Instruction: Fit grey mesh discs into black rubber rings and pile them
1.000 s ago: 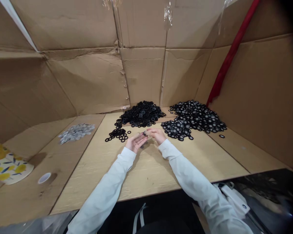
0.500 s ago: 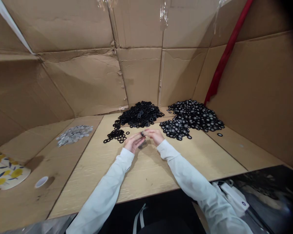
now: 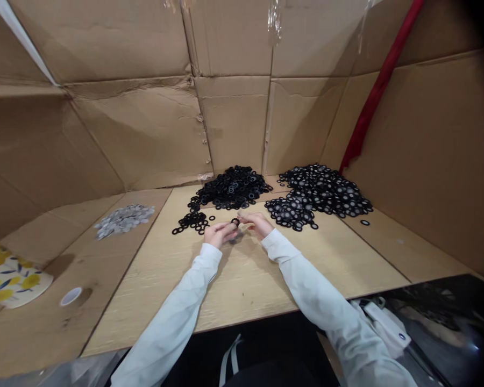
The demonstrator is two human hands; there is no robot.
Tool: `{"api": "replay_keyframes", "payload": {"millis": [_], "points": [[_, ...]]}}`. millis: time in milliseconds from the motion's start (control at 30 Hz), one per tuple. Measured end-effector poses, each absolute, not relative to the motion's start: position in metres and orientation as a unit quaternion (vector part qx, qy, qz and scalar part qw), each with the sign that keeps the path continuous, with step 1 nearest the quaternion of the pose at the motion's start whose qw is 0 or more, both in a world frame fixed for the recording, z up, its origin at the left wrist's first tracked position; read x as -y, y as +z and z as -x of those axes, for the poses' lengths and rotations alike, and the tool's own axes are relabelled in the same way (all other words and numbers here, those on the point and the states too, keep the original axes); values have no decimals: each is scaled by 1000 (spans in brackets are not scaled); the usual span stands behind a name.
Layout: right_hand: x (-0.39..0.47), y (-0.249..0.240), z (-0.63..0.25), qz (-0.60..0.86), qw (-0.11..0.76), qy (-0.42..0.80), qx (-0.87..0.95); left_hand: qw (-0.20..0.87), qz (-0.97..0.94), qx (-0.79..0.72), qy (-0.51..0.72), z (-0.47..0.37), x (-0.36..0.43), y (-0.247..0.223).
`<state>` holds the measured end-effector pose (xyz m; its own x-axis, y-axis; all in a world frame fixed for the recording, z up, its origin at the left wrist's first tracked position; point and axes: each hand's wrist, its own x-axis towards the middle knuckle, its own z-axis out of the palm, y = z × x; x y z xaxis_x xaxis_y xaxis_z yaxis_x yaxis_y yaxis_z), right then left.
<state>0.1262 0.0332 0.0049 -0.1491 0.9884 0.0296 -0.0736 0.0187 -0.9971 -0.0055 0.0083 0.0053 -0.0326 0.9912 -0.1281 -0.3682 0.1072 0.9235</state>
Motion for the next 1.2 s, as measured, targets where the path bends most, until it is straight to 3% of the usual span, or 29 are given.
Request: {"api": "replay_keyframes", "payload": {"millis": [867,1200], "points": [[-36,6,-131,488,500,338,630,643,-323,-463,517,8,-14,3],[-28,15,-131,454,514,445,576,653,-309,-462,515,10,-15,2]]}}
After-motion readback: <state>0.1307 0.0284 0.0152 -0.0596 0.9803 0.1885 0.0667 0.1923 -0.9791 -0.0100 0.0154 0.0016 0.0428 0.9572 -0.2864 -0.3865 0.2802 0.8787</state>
